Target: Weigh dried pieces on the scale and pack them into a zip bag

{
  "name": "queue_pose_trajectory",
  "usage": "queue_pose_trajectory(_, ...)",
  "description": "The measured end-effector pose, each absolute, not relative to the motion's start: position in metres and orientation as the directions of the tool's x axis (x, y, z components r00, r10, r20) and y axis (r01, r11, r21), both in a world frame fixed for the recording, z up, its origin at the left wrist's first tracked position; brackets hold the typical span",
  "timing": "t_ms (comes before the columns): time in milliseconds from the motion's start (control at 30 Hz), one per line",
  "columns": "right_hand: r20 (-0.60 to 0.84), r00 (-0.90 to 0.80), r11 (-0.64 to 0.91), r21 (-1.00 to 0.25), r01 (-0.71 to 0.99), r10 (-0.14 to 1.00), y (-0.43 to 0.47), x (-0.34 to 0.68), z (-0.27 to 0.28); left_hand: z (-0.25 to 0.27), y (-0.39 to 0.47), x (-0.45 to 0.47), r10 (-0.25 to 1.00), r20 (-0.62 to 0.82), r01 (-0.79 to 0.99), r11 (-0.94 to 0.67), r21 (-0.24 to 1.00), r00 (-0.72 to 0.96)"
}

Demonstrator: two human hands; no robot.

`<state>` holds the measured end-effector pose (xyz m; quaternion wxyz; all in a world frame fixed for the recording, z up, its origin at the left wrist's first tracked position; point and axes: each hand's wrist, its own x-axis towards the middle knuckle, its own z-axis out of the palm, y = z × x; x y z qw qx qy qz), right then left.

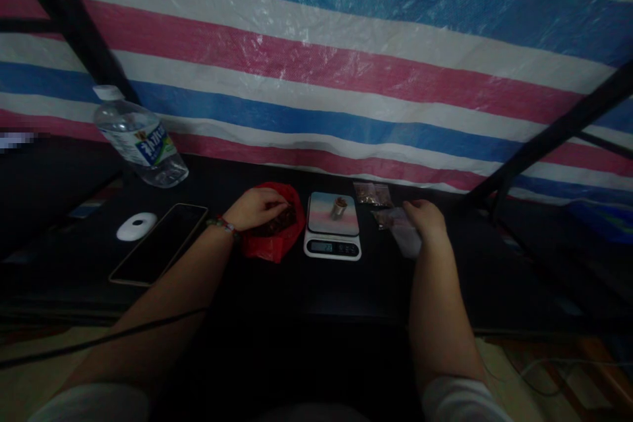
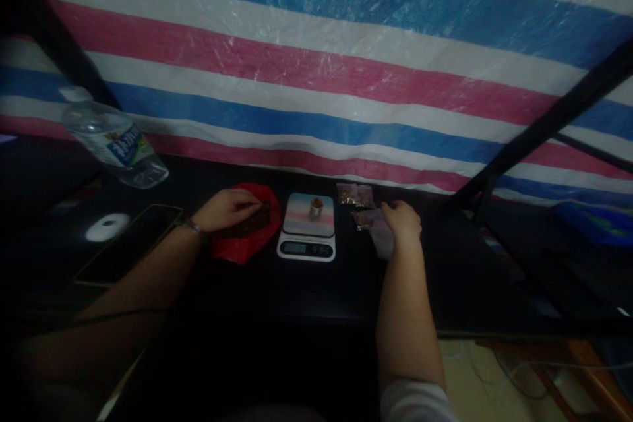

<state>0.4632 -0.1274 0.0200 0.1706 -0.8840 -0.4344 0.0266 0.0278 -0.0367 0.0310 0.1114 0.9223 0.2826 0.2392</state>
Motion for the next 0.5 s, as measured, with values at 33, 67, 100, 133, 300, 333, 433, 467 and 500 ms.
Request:
queue_pose_trajectory(33,0.031,0.619,-0.581,-0.310,0.753,0.785,-0.128,0.470,0.018,0.031,-0.037,0.028,0.576,0.377,0.473,-0.815,0.334,0.726)
queue_pose_trajectory(67,-0.030,0.614,-0.593,-0.300,0.748,0.789,-0.129,0.474,0.016,0.031,-0.037,0.028,0.576,0.375,0.477,-0.815,0.328,0.727)
queue_pose_trajectory(100,-0.076,0.607,-0.599,-0.293,0.745,0.791,-0.129,0.476,0.015,0.031,-0.037,0.028,0.574,0.375,0.479,-0.817,0.322,0.728)
queue_pose_trajectory(133,-0.108,0.595,-0.598,-0.288,0.748,0.796,-0.129,0.476,0.015,0.031,-0.037,0.028,0.571,0.375,0.478,-0.819,0.318,0.730)
queue_pose_trajectory(300,-0.077,0.546,-0.539,-0.325,0.777,0.834,-0.128,0.465,0.019,0.029,-0.036,0.029,0.564,0.374,0.460,-0.823,0.334,0.736)
queue_pose_trajectory(333,-0.058,0.549,-0.534,-0.341,0.774,0.834,-0.128,0.463,0.020,0.029,-0.036,0.029,0.566,0.373,0.460,-0.821,0.338,0.735)
queue_pose_trajectory(433,-0.041,0.533,-0.501,-0.406,0.764,0.845,-0.127,0.458,0.023,0.029,-0.036,0.029,0.570,0.366,0.468,-0.818,0.334,0.736)
queue_pose_trajectory(467,-0.033,0.515,-0.477,-0.433,0.765,0.857,-0.128,0.456,0.023,0.029,-0.036,0.030,0.571,0.364,0.471,-0.818,0.329,0.736)
queue_pose_trajectory(500,-0.016,0.497,-0.447,-0.464,0.765,0.867,-0.128,0.453,0.024,0.029,-0.037,0.030,0.570,0.364,0.473,-0.819,0.325,0.737)
